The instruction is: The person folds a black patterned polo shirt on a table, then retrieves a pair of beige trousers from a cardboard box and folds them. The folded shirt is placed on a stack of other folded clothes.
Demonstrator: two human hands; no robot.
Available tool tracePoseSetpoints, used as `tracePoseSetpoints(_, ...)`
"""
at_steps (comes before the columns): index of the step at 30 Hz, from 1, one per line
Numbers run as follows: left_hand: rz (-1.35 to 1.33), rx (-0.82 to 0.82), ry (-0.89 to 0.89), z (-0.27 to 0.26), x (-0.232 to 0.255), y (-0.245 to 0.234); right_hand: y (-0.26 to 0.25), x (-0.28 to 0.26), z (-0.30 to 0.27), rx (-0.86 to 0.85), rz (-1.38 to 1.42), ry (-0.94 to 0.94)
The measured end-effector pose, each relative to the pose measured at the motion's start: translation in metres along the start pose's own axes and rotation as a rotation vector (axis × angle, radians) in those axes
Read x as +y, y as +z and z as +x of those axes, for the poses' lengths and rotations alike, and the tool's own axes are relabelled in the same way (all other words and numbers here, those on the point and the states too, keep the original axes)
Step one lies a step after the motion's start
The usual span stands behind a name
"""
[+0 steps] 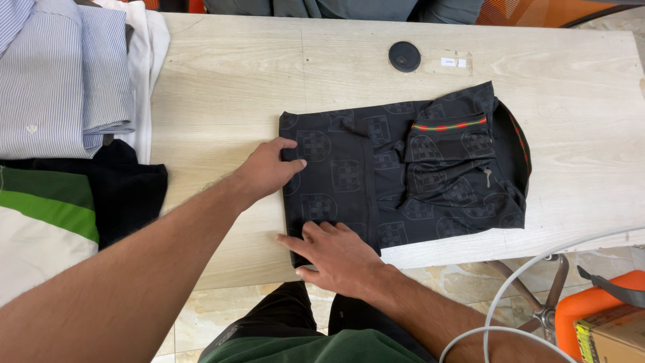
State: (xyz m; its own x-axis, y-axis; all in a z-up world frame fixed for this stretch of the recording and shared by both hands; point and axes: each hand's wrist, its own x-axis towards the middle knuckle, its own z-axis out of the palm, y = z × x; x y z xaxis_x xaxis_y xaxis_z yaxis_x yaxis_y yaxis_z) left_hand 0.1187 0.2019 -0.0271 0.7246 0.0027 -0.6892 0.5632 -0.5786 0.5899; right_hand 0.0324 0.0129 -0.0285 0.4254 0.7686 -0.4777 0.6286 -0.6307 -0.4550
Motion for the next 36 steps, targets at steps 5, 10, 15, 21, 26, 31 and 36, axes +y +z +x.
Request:
tracePoseSetpoints(5, -0.047, -0.043, -0.075, -0.002, -0.002, 0.001, -0.003, -0.001, 0.006, -0.12, -0.047, -0.005)
tracePoseSetpoints(10, -0.065, -0.016, -0.068, -0.001, 0.0, 0.004, -0.011, -0.003, 0.007, -0.084, -0.009, 0.054)
tracePoseSetpoints(15, -0.107, 0.13, 0.06, 0.0, 0.001, 0.005, -0.019, -0.005, 0.003, -0.014, 0.157, 0.219)
tracePoseSetpoints(21, -0.146, 0.22, 0.166, 0.002, 0.01, 0.007, -0.03, 0.005, -0.005, 0.088, 0.212, 0.289)
tracePoseSetpoints(26, -0.152, 0.278, 0.215, 0.006, 0.03, 0.013, -0.039, 0.019, -0.019, 0.121, 0.267, 0.31)
tracePoseSetpoints(31, -0.141, 0.342, 0.303, 0.005, 0.056, 0.022, -0.048, 0.035, -0.041, 0.222, 0.368, 0.264)
tracePoseSetpoints(36, -0.136, 0.333, 0.31, 0.002, 0.087, 0.037, -0.056, 0.049, -0.067, 0.242, 0.487, 0.314)
